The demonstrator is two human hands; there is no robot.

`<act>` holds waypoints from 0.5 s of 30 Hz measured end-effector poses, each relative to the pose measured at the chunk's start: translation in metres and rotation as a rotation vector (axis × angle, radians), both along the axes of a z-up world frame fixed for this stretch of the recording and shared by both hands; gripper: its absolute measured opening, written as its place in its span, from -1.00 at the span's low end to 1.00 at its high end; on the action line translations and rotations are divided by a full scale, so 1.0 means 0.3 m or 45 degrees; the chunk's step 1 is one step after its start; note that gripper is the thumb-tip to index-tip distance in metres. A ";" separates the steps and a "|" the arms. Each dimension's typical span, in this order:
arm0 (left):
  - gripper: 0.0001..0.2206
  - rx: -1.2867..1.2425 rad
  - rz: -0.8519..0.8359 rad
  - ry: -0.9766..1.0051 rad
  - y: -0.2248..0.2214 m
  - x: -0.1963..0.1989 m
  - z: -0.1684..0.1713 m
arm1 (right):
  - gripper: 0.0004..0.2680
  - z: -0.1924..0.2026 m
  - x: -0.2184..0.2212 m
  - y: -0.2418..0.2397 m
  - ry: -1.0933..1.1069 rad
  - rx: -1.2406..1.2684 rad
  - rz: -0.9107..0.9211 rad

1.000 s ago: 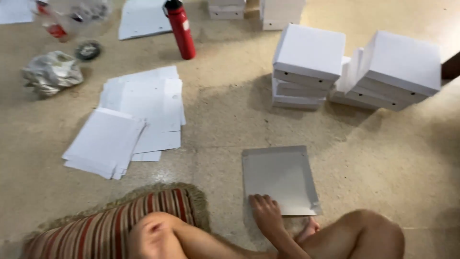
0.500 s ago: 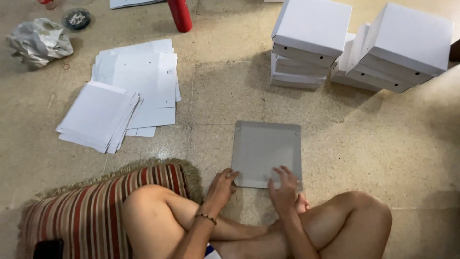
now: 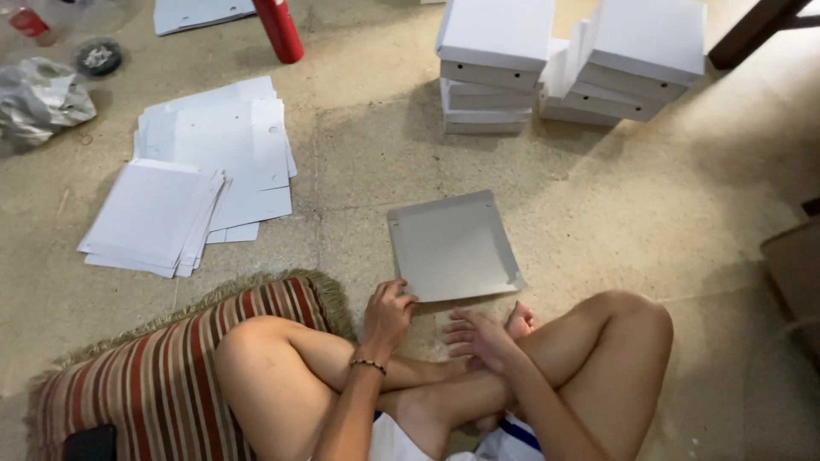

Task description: Assembling cardboard boxes by folding flat sheets and interlocking tabs while sitting on the floor.

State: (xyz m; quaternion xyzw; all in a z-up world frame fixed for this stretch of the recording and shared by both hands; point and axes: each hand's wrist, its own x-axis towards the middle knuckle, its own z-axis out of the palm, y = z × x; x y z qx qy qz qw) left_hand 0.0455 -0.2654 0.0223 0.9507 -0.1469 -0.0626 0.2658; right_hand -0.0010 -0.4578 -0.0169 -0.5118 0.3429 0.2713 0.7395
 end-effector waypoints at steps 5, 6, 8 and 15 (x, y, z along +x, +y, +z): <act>-0.87 -0.004 -0.249 -0.162 -0.019 -0.034 -0.037 | -0.42 0.058 -0.018 0.162 -0.161 0.080 -0.276; -0.87 -0.004 -0.262 -0.167 -0.024 -0.043 -0.025 | -0.42 0.091 -0.019 0.168 -0.166 0.080 -0.288; -0.87 -0.124 -0.253 -0.131 -0.028 -0.063 -0.001 | -0.44 0.156 -0.022 0.185 -0.165 -0.111 -0.202; -0.78 -0.705 0.051 0.033 -0.033 -0.077 0.114 | -0.71 0.034 -0.038 0.160 -0.732 -0.025 -0.252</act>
